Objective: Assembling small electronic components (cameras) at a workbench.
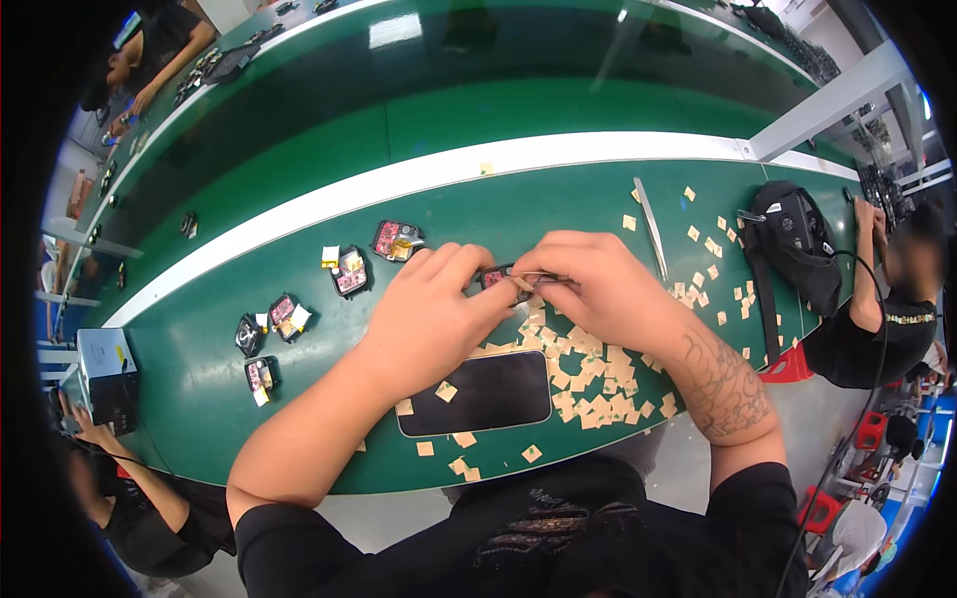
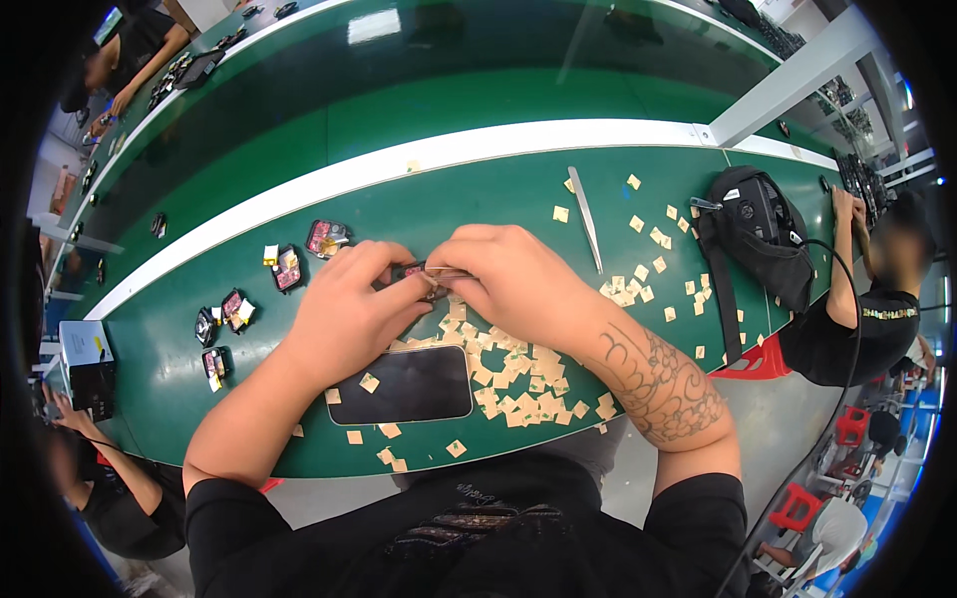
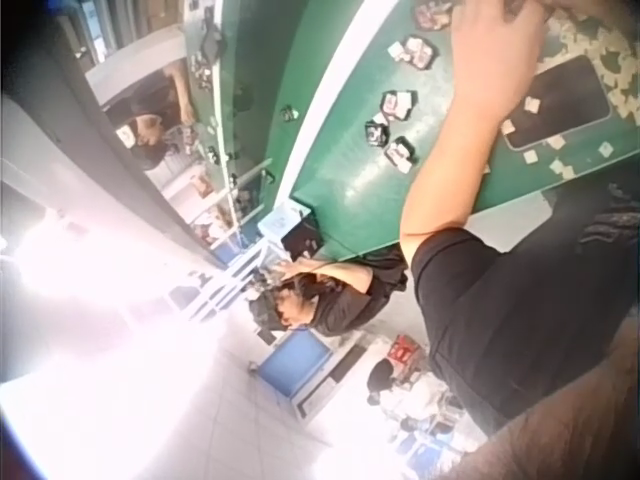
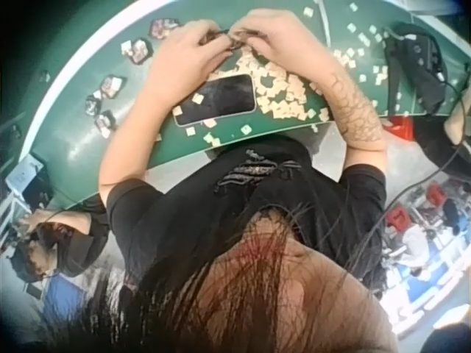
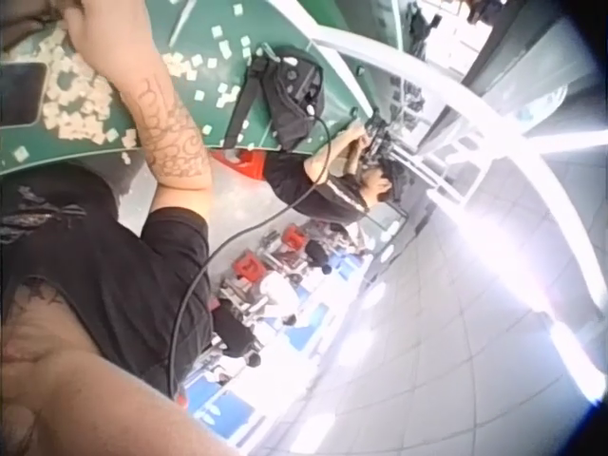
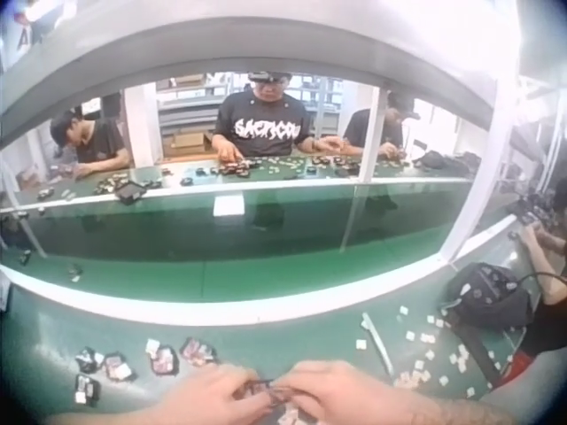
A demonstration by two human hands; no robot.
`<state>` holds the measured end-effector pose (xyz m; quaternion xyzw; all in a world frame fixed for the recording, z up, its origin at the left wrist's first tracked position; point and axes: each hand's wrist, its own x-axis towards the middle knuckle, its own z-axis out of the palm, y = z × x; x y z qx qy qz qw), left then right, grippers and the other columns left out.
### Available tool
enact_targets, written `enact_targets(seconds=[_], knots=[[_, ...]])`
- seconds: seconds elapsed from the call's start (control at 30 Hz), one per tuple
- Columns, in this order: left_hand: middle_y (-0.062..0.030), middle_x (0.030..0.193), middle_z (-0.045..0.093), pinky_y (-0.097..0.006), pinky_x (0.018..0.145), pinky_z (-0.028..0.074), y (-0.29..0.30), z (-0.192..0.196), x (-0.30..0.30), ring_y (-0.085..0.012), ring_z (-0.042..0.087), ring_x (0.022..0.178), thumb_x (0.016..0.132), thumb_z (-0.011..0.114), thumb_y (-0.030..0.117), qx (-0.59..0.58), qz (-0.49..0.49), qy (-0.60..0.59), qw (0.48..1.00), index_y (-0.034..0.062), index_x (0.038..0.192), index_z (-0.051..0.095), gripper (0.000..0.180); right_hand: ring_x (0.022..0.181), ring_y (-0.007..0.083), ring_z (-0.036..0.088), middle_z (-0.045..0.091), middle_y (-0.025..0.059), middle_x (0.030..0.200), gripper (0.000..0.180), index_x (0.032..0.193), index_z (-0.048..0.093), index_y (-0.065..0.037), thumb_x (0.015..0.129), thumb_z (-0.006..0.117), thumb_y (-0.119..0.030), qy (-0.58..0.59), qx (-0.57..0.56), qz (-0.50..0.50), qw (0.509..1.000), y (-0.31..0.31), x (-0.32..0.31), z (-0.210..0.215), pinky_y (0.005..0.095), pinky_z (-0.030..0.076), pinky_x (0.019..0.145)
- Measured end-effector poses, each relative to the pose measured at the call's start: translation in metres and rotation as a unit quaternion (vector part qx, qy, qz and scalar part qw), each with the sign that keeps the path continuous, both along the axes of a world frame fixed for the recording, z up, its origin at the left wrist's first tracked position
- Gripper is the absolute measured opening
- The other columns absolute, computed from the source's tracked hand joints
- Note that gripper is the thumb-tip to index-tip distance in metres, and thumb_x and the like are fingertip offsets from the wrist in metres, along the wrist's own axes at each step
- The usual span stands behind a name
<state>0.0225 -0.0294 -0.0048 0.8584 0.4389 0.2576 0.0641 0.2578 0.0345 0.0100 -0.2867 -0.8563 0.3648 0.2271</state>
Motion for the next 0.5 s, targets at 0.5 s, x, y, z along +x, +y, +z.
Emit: enact_targets(seconds=[0.5], knots=[[-0.006, 0.109, 0.062, -0.04, 0.083, 0.05, -0.001, 0.002, -0.002, -0.0252, 0.063, 0.1, 0.088, 0.082, 0.021, -0.013, -0.011, 0.016, 1.0, 0.0145, 0.104, 0.072, 0.021, 0.063, 0.005, 0.045, 0.066, 0.0027, 0.089, 0.015, 0.108, 0.07, 0.0, 0.094, 0.073, 0.004, -0.035, -0.171, -0.043, 0.984, 0.004, 0.001, 0.01, 0.0242, 0.037, 0.056]])
